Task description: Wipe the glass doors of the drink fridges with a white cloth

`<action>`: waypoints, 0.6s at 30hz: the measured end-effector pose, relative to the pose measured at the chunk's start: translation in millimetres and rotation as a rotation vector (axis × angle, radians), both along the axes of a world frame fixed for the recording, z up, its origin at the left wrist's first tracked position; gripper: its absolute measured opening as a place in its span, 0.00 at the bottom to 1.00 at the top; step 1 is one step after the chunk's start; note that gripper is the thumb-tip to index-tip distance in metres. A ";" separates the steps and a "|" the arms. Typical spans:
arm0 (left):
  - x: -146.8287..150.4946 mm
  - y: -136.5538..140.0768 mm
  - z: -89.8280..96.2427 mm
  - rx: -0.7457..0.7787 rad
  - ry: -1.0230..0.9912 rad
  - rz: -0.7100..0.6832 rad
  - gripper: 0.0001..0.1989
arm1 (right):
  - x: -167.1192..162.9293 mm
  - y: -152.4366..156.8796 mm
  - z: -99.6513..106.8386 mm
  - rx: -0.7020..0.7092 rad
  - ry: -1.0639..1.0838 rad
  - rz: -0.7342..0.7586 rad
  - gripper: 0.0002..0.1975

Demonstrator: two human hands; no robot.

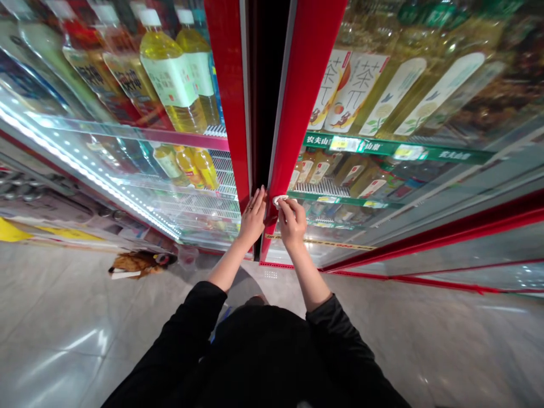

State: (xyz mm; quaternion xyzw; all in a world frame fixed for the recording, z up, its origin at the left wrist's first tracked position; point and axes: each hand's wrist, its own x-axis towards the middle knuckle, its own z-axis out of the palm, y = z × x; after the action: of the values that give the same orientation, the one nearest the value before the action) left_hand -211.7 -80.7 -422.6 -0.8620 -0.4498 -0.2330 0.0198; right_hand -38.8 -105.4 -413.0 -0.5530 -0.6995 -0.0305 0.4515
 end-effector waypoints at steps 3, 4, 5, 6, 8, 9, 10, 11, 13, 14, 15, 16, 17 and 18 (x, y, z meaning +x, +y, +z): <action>15.0 -8.3 -11.1 -0.020 -0.179 0.190 0.39 | 6.3 10.0 15.5 -0.018 -0.203 0.153 0.21; 19.9 -12.4 -14.3 -0.031 -0.207 0.213 0.40 | 9.8 11.6 19.3 -0.022 -0.268 0.212 0.21; 24.2 -17.2 -17.1 -0.040 -0.233 0.232 0.42 | 13.9 12.2 22.3 -0.028 -0.318 0.267 0.22; 28.1 -22.6 -19.5 -0.047 -0.267 0.252 0.43 | 18.4 12.1 24.5 -0.035 -0.344 0.313 0.21; 34.5 -34.4 -23.3 -0.056 -0.345 0.287 0.47 | 27.2 11.4 27.8 -0.048 -0.377 0.386 0.21; 37.4 -40.4 -24.7 -0.060 -0.384 0.300 0.48 | 31.1 11.4 29.4 -0.052 -0.395 0.421 0.22; 40.3 -46.0 -25.8 -0.061 -0.417 0.313 0.50 | 34.5 11.7 31.3 -0.052 -0.410 0.453 0.22; 43.4 -51.1 -26.6 -0.061 -0.438 0.328 0.50 | 37.6 12.4 33.5 -0.050 -0.423 0.483 0.22; 49.8 -59.3 -27.2 -0.056 -0.444 0.367 0.50 | 43.7 14.7 38.6 -0.037 -0.441 0.527 0.23; 53.0 -62.5 -27.0 -0.053 -0.452 0.385 0.50 | 47.3 15.9 41.2 -0.029 -0.445 0.540 0.23; 56.2 -65.4 -26.6 -0.050 -0.462 0.402 0.50 | 51.5 16.8 43.3 -0.022 -0.446 0.546 0.24; 59.3 -68.0 -26.1 -0.047 -0.472 0.416 0.50 | 56.5 17.4 44.8 -0.013 -0.444 0.544 0.24; 62.3 -70.6 -25.4 -0.044 -0.483 0.428 0.50 | 62.2 17.6 45.3 -0.001 -0.438 0.534 0.24; 65.2 -73.2 -24.7 -0.041 -0.493 0.436 0.50 | 68.4 17.3 44.8 0.015 -0.428 0.517 0.24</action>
State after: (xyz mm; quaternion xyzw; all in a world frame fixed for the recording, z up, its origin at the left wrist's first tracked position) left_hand -146.5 -153.9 -447.3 -0.6632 -0.6197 -0.4157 -0.0573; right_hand 29.6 -88.1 -368.2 -0.3348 -0.8955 -0.0358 0.2912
